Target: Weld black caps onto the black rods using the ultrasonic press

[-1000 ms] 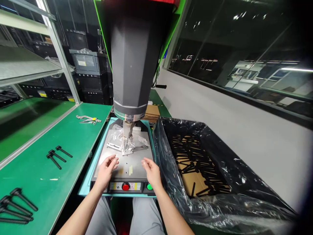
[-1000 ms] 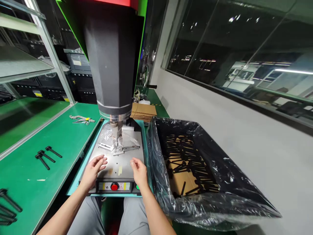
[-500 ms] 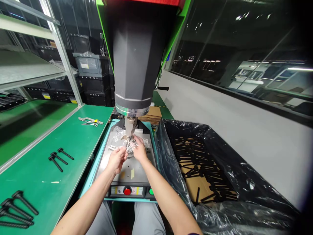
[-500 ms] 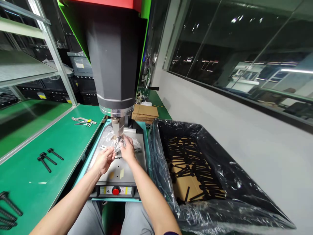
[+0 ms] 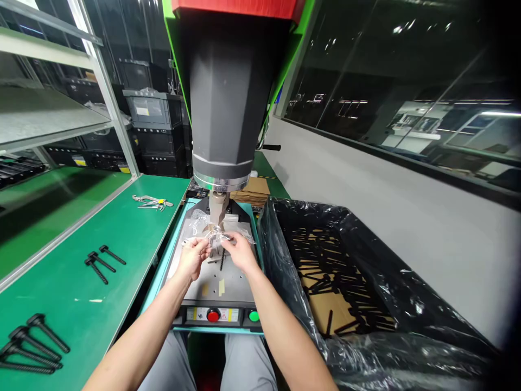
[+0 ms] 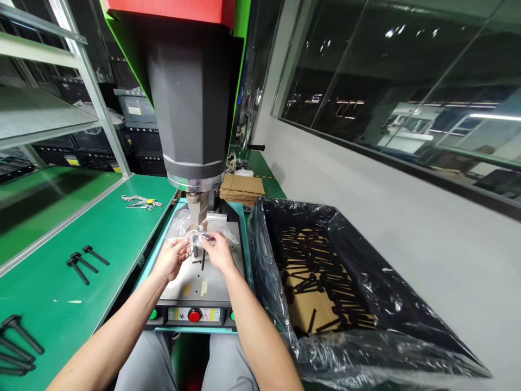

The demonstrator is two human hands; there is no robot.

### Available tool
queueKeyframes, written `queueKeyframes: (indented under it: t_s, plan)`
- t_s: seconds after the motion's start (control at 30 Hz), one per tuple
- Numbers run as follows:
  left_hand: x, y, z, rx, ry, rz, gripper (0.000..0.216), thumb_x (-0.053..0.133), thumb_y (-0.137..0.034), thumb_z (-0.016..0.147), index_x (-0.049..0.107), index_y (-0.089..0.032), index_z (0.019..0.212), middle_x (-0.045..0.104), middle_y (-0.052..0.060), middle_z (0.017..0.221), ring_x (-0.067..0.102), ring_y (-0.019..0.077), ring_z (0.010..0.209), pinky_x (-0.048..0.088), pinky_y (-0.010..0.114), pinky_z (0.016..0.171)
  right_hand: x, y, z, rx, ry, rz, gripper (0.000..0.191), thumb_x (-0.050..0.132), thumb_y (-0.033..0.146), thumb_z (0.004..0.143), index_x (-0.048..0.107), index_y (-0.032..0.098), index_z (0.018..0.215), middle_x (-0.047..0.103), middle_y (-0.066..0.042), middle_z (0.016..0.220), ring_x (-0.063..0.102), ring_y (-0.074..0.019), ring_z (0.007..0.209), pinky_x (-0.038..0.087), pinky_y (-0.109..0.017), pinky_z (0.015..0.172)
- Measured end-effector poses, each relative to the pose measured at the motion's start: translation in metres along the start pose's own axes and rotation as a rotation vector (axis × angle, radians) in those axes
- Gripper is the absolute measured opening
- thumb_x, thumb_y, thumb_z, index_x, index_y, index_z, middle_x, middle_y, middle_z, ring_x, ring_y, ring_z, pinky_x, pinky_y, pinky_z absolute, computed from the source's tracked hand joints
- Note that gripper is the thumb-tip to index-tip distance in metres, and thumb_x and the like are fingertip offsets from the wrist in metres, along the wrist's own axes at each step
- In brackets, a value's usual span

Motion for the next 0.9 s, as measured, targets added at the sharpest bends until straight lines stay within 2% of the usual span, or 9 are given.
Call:
queueKeyframes:
  t_s: [0.1, 0.2, 0.33, 0.43, 0.5, 0.57, 0.7, 0.77, 0.9]
  plan:
    - [-0.01, 0.015, -0.003, -0.033, -0.033, 0.064, 0.037, 0.086, -0.034, 0.056, 0.059, -0.015, 0.072, 0.06, -0.002, 0.065, 0.056, 0.0058, 0.054, 0.042, 0.015, 0.052, -0.004, -0.006, -0.05, 0.262, 0.189, 0.24, 0.025, 0.068, 0.036, 0.074, 0.06, 0.019, 0.091, 0.069, -0.004, 0.077, 0.066, -0.0203, 0.071, 0.05, -0.03, 0.059]
    - [-0.024, 0.031, -0.015, -0.085, -0.079, 0.12, 0.036, 0.083, -0.039, 0.062, 0.061, -0.015, 0.078, 0.064, 0.001, 0.074, 0.058, 0.0082, 0.058, 0.043, 0.018, 0.053, -0.001, -0.004, -0.085, 0.44, 0.266, 0.481, 0.036, 0.076, 0.04, 0.068, 0.059, 0.019, 0.091, 0.069, -0.004, 0.076, 0.066, -0.019, 0.066, 0.045, -0.025, 0.05]
    - [-0.041, 0.042, -0.052, -0.132, -0.118, 0.191, 0.039, 0.079, -0.042, 0.067, 0.063, -0.016, 0.093, 0.068, 0.007, 0.091, 0.064, 0.0143, 0.069, 0.047, 0.024, 0.059, 0.008, 0.009, -0.094, 0.343, 0.188, 0.529, 0.037, 0.081, 0.036, 0.066, 0.061, 0.018, 0.091, 0.065, 0.0, 0.072, 0.065, -0.0169, 0.066, 0.046, -0.024, 0.051]
    - [-0.044, 0.04, -0.087, -0.093, 0.133, 0.324, 0.038, 0.079, -0.037, 0.07, 0.067, -0.018, 0.1, 0.069, 0.008, 0.094, 0.064, 0.0187, 0.08, 0.049, 0.028, 0.07, 0.018, 0.022, -0.09, 0.21, 0.17, 0.487, 0.032, 0.081, 0.029, 0.065, 0.062, 0.019, 0.09, 0.065, 0.001, 0.073, 0.061, -0.0148, 0.065, 0.048, -0.025, 0.055]
    - [-0.044, 0.035, -0.105, 0.025, 0.285, 0.455, 0.023, 0.076, -0.034, 0.072, 0.069, -0.018, 0.089, 0.067, 0.004, 0.084, 0.06, 0.0172, 0.076, 0.047, 0.027, 0.071, 0.027, 0.029, -0.088, 0.153, 0.174, 0.471, 0.029, 0.079, 0.027, 0.066, 0.063, 0.019, 0.089, 0.065, 0.001, 0.073, 0.059, -0.0147, 0.063, 0.049, -0.026, 0.055]
    - [-0.048, 0.028, -0.114, 0.157, 0.279, 0.551, 0.013, 0.075, -0.03, 0.074, 0.067, -0.019, 0.073, 0.061, 0.001, 0.071, 0.053, 0.015, 0.067, 0.044, 0.025, 0.065, 0.036, 0.036, -0.088, 0.123, 0.195, 0.465, 0.028, 0.077, 0.028, 0.067, 0.063, 0.02, 0.089, 0.065, 0.0, 0.075, 0.06, -0.0165, 0.066, 0.051, -0.028, 0.058]
    - [-0.075, 0.012, -0.104, 0.278, 0.081, 0.647, 0.014, 0.073, -0.029, 0.073, 0.064, -0.021, 0.066, 0.057, -0.001, 0.064, 0.051, 0.0153, 0.062, 0.042, 0.025, 0.062, 0.039, 0.04, -0.089, 0.123, 0.183, 0.426, 0.05, 0.078, 0.033, 0.067, 0.06, 0.02, 0.111, 0.07, -0.01, 0.103, 0.066, -0.0241, 0.09, 0.055, -0.038, 0.077]
    - [-0.102, -0.002, -0.091, 0.289, -0.141, 0.749, 0.014, 0.074, -0.03, 0.07, 0.064, -0.021, 0.067, 0.059, -0.001, 0.064, 0.055, 0.0163, 0.063, 0.043, 0.025, 0.063, 0.032, 0.036, -0.092, 0.153, 0.165, 0.396, 0.06, 0.077, 0.039, 0.07, 0.055, 0.02, 0.122, 0.068, -0.013, 0.11, 0.066, -0.0259, 0.095, 0.054, -0.04, 0.081]
    - [-0.174, -0.038, -0.062, 0.215, -0.595, 0.883, 0.013, 0.069, -0.03, 0.071, 0.061, -0.02, 0.072, 0.062, 0.0, 0.065, 0.059, 0.0175, 0.063, 0.044, 0.026, 0.063, 0.015, 0.021, -0.106, 0.248, 0.214, 0.352, 0.06, 0.073, 0.049, 0.076, 0.053, 0.019, 0.124, 0.07, -0.012, 0.102, 0.068, -0.0253, 0.088, 0.055, -0.039, 0.076]
Point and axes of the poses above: each hand's wrist, its own z-axis towards the middle knuckle, its own x-axis out of the palm, y = z × x, the point moved 2 cm from there along z, towards the middle knuckle
